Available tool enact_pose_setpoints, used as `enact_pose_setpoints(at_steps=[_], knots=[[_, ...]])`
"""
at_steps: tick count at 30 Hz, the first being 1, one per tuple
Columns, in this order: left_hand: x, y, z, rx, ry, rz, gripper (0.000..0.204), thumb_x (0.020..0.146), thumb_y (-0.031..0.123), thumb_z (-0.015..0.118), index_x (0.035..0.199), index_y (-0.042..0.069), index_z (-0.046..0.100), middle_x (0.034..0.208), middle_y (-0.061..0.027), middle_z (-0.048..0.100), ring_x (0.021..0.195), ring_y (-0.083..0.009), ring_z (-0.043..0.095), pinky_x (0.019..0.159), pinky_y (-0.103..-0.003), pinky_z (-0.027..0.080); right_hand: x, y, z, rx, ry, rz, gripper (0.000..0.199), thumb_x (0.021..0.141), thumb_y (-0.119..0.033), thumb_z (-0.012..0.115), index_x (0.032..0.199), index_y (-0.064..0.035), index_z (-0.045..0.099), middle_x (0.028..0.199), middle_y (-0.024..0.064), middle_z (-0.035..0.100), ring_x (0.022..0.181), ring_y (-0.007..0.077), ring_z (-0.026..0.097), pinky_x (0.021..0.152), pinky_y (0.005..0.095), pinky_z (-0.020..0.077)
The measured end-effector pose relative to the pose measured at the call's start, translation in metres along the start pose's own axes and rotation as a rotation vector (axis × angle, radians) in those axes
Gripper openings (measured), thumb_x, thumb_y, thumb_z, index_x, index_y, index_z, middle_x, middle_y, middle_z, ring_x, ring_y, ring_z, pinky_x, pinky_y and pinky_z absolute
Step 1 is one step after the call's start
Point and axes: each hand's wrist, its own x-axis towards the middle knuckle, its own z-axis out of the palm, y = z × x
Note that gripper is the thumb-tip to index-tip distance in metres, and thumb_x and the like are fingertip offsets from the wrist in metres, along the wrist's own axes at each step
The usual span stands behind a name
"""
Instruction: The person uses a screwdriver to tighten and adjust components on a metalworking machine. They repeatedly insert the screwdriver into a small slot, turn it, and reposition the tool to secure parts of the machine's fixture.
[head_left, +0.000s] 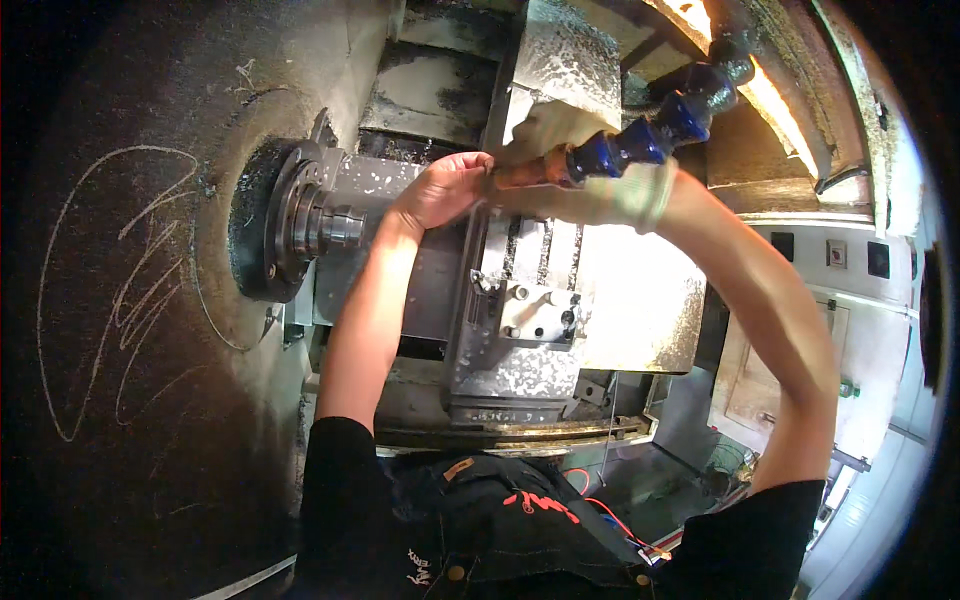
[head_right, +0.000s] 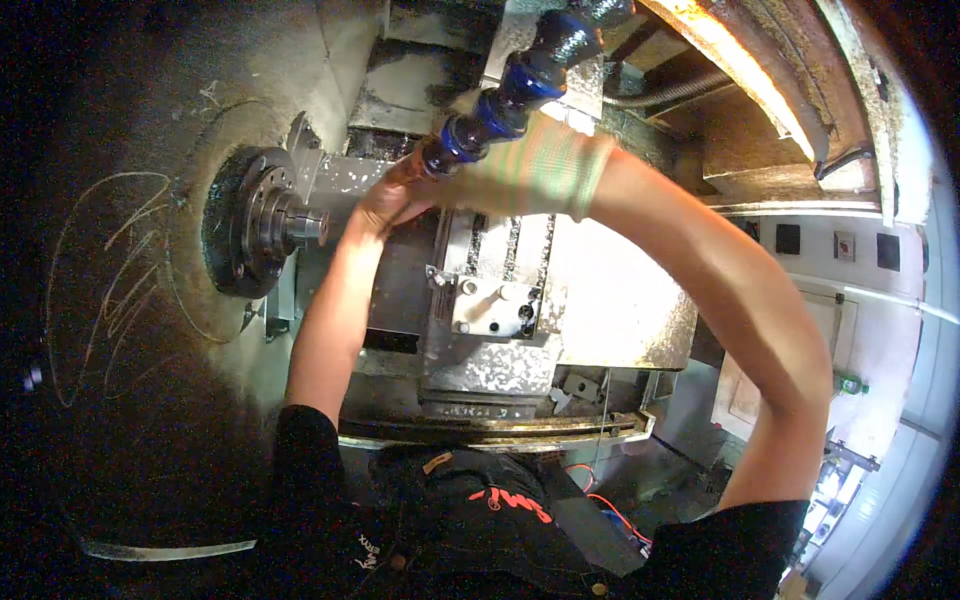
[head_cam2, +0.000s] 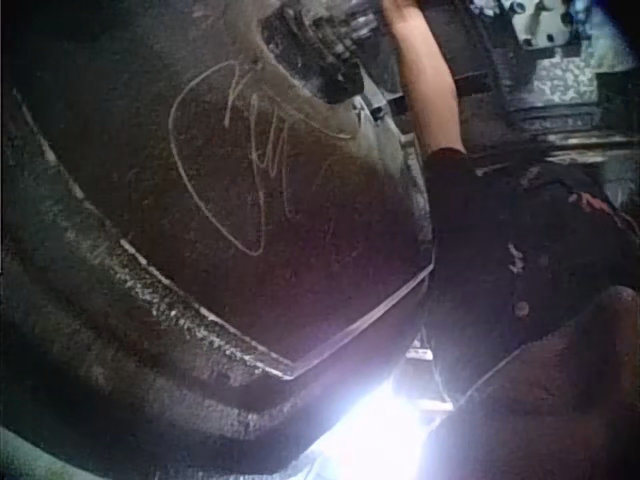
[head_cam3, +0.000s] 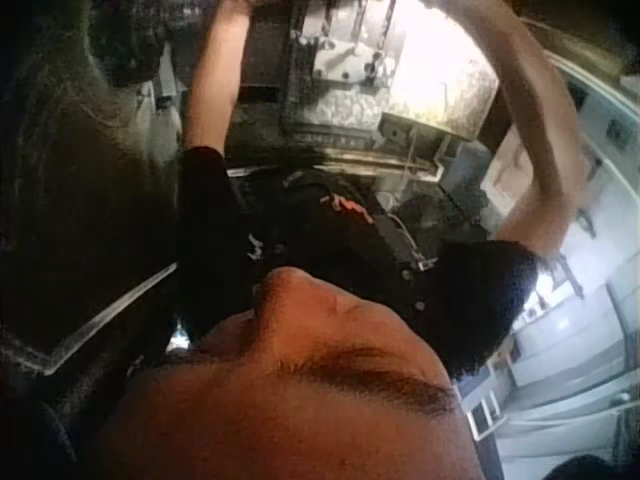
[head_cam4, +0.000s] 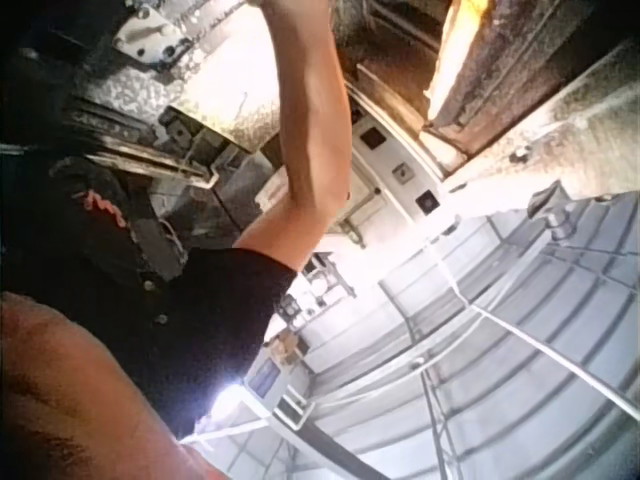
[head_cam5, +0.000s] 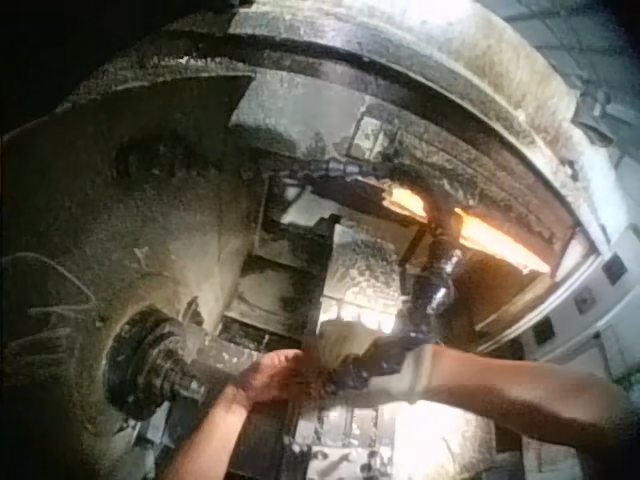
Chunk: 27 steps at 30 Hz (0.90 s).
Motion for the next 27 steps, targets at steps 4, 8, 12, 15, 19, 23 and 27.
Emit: enact_pose_setpoints(at_steps=[4,8,12,15,19,23,27], knots=[[0.011,-0.008,-0.018,0.005,0.072,-0.036,0.027,0.084,0.022,0.061,0.103,0.005,0.056,0.097,-0.0012,0.059,0.09,-0.0108,0.055,0.081,-0.027,0.043,-0.033,0.026,-0.006,-0.342,0.014,0.127,0.019,0.083,-0.038,0.051,0.079,-0.0218,0.06,0.058,0.0042,0.057,0.063,0.0241,0.061,0.06,0.0381,0.0455],[0.014,-0.006,-0.015,-0.042,0.064,-0.058,0.027,0.084,0.023,0.062,0.103,0.004,0.056,0.098,-0.0022,0.059,0.092,-0.0108,0.054,0.082,-0.028,0.042,-0.029,0.022,-0.001,-0.475,0.053,0.164,0.016,0.081,-0.036,0.054,0.076,-0.0225,0.06,0.06,0.0013,0.059,0.064,0.0232,0.061,0.063,0.0379,0.0452],[0.013,-0.004,-0.018,-0.008,0.008,-0.04,0.029,0.083,0.023,0.063,0.103,0.004,0.056,0.098,-0.003,0.059,0.092,-0.0114,0.054,0.084,-0.029,0.042,-0.024,0.018,-0.003,-0.434,0.009,0.162,0.011,0.08,-0.032,0.055,0.079,-0.0232,0.06,0.065,0.0002,0.061,0.069,0.0216,0.062,0.068,0.0383,0.0462],[0.012,-0.003,-0.014,0.015,-0.001,-0.027,0.029,0.083,0.023,0.063,0.102,0.003,0.056,0.098,-0.0032,0.059,0.092,-0.0117,0.054,0.085,-0.029,0.041,-0.022,0.018,-0.004,-0.462,0.025,0.147,0.009,0.08,-0.03,0.054,0.082,-0.0238,0.06,0.069,-0.0008,0.062,0.074,0.0203,0.062,0.073,0.0381,0.0463],[0.008,0.001,-0.009,0.022,0.004,-0.016,0.028,0.083,0.023,0.063,0.102,0.003,0.055,0.098,-0.0034,0.059,0.092,-0.012,0.055,0.086,-0.029,0.041,-0.018,0.024,0.01,-0.479,-0.022,0.144,0.011,0.08,-0.027,0.053,0.086,-0.0219,0.06,0.077,-0.0005,0.062,0.079,0.0198,0.062,0.08,0.0371,0.0454],[0.014,-0.001,-0.009,-0.004,-0.008,-0.042,0.029,0.083,0.023,0.063,0.102,0.003,0.055,0.097,-0.0034,0.059,0.092,-0.0122,0.055,0.086,-0.029,0.041,-0.016,0.026,0.015,-0.458,0.004,0.128,0.012,0.08,-0.025,0.054,0.088,-0.0191,0.06,0.08,0.0011,0.062,0.081,0.0197,0.062,0.08,0.0358,0.0457],[0.01,-0.002,-0.013,0.0,0.027,-0.055,0.029,0.082,0.023,0.064,0.101,0.003,0.056,0.097,-0.0032,0.059,0.092,-0.0122,0.055,0.085,-0.028,0.041,-0.001,0.029,0.016,-0.343,0.045,0.121,0.013,0.08,-0.024,0.056,0.09,-0.0166,0.06,0.082,0.0023,0.063,0.081,0.0196,0.062,0.078,0.0349,0.0465]])
